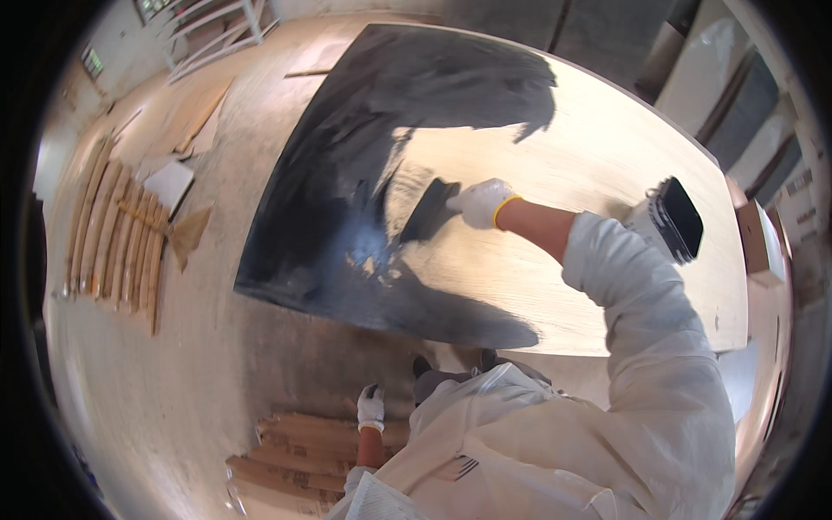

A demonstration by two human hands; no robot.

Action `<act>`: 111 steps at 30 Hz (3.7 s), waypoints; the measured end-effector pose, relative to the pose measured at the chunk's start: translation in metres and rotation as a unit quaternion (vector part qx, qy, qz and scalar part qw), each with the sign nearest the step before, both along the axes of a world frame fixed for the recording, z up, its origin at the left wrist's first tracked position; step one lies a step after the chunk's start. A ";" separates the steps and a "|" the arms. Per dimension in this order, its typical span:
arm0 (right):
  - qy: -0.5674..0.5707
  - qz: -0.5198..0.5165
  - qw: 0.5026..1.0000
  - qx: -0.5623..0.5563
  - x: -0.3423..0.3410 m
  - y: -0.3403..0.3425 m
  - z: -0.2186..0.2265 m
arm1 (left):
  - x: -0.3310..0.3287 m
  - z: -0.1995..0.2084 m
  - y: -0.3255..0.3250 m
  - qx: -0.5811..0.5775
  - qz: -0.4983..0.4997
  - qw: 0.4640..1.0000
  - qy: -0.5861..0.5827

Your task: The person carries a paint bucket and a large wooden board, places the board on supports, and applies black paint with a brush. The person repeatedly dips the brush into the bucket and spreads the paint across the board surface.

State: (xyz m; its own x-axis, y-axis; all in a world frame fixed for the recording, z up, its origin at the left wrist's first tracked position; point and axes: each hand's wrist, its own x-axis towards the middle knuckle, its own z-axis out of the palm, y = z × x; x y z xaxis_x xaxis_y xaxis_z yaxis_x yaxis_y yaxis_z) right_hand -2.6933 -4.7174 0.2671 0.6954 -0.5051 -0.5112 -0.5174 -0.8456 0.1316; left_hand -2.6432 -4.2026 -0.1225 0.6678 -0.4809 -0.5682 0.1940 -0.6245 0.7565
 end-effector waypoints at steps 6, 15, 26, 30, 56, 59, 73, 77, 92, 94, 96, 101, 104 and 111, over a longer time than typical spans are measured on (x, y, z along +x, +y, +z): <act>-0.079 -0.125 0.989 -0.025 -0.117 -0.040 -0.020 | 0.022 0.028 -0.021 0.034 -0.210 0.976 0.034; -0.120 -0.133 0.983 -0.037 -0.298 -0.019 0.022 | -0.046 0.327 -0.195 0.020 -0.362 0.932 0.002; -0.231 -0.268 0.903 -0.245 -0.577 -0.093 0.151 | -0.376 0.342 -0.433 -0.217 -0.345 0.904 0.130; -0.044 -0.204 0.953 -0.220 -0.594 -0.147 0.143 | -0.431 0.338 -0.492 -0.214 -0.274 0.911 0.222; -0.024 -0.204 0.966 -0.157 -0.679 -0.222 0.109 | -0.559 0.332 -0.652 -0.311 -0.117 0.848 0.413; -0.046 -0.242 0.954 -0.172 -0.738 -0.216 0.116 | -0.597 0.338 -0.665 -0.285 -0.153 0.858 0.398; -0.135 -0.425 0.863 -0.237 -0.955 -0.164 0.129 | -0.820 0.340 -0.697 -0.335 -0.204 0.798 0.457; -0.184 -0.456 0.836 -0.243 -0.995 -0.139 0.139 | -0.875 0.352 -0.684 -0.334 -0.185 0.781 0.494; -0.377 -0.464 0.764 -0.244 -0.971 -0.149 0.166 | -0.860 0.338 -0.630 -0.251 -0.364 0.832 0.334; -0.457 -0.412 0.771 -0.164 -0.928 -0.182 0.139 | -0.817 0.322 -0.610 -0.258 -0.426 0.830 0.253; -0.452 -0.429 0.775 -0.103 -0.864 -0.220 0.094 | -0.742 0.303 -0.579 -0.241 -0.464 0.842 0.135; -0.477 -0.498 0.721 -0.070 -0.827 -0.328 -0.078 | -0.519 0.293 -0.475 -0.233 -0.439 0.859 0.123; -0.398 -0.569 0.717 -0.058 -0.749 -0.343 -0.118 | -0.363 0.263 -0.366 -0.279 -0.181 0.932 0.148; -0.312 -0.406 0.852 -0.108 -0.383 -0.301 -0.177 | -0.182 0.294 -0.143 -0.195 0.162 0.966 -0.041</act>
